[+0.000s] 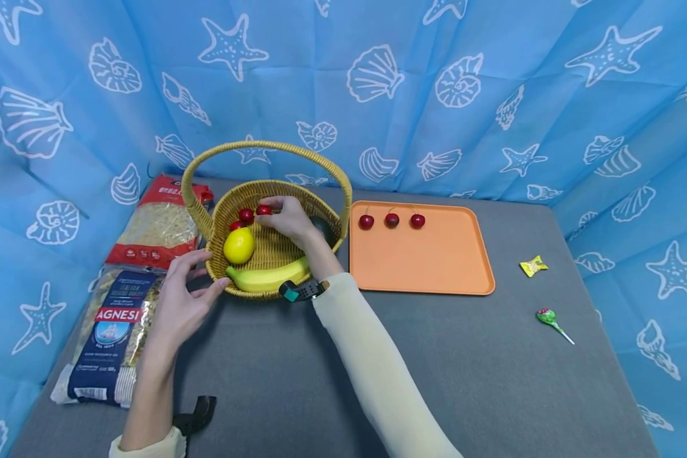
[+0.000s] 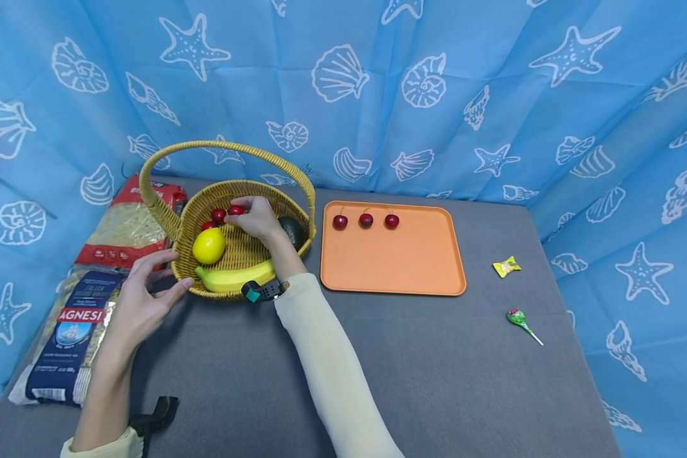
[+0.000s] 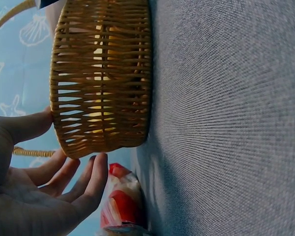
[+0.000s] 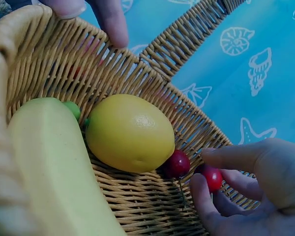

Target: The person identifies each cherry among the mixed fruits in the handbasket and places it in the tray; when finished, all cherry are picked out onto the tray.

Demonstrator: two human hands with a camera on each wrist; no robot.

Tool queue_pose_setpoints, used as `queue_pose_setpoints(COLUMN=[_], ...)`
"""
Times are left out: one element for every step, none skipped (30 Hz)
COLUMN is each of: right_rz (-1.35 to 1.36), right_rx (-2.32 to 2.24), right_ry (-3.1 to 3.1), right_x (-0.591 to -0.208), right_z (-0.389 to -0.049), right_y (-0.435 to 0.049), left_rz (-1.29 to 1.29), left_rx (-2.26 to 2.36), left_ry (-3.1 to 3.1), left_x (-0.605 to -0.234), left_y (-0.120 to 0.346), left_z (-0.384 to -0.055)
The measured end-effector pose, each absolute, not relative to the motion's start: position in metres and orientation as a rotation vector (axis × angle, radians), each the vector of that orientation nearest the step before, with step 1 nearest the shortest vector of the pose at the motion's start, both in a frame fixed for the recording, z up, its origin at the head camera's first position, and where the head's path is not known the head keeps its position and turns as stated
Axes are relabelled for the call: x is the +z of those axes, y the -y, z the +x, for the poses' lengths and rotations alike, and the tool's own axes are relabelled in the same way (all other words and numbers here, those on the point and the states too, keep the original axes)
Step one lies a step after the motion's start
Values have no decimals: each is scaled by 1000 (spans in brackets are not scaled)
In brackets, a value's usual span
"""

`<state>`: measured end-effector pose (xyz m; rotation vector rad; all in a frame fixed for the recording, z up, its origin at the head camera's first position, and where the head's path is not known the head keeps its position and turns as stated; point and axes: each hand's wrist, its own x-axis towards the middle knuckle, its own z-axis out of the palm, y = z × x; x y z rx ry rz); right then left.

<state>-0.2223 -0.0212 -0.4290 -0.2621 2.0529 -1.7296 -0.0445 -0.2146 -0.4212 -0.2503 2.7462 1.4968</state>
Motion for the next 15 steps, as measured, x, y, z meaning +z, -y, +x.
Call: queue_pose_setpoints(right_rz=[-271,-281,-294,-307,-319,-338,-357,-377,-395,-416,-441,-471,-492,-515,-543], right_rx=[-1735,-1732,-1727,-1723,-1720,-1719,-1713,-1706,-1706,-1701,-1695,-1688,-1685,-1682,-1678], right_ry=[-2061,-2076,-2093,-2109,-2124,-2141,-2161,-2182,-2198,-2215,-2224,-2234,-2237,-2242,-2247], right_x=[-429,-428,-427,-427,-426,-425,-424,-422,-420,-417,-413,-409,-404,-399,-394], right_z=[-222,-221,-220,-219,-219,-218,-217,-216,-214,-213,-211,-209,-206,-203,-200], right_y=[21,21,20,20,20,19,19,18,16,15,13,10,7,3,0], left_rz=[-251,-251,-250,-250,-249,-248,-247,-244,-241,-240,-238,-236,-235,-236,-237], left_rx=[1498,1497,1496,1496,1495,1495,1492,1490,1488,1489,1490,1493,1496,1499,1503], left_ry=[-2744,-2743,-2743,-2741,-2742,-2743,-2747,-2750,-2752,-2751,-2751,-2749,-2747,-2744,-2742], left_x=[-421,-421,-421,-421,-421,-422,-422,-422,-422,-422,-422,-422,-422,-421,-421], left_y=[215,215,215,215,215,215,215,216,216,216,216,216,216,216,216], left_z=[-45,-45,-44,-44,-44,-44,-44,-44,-43,-43,-43,-43,-43,-44,-44])
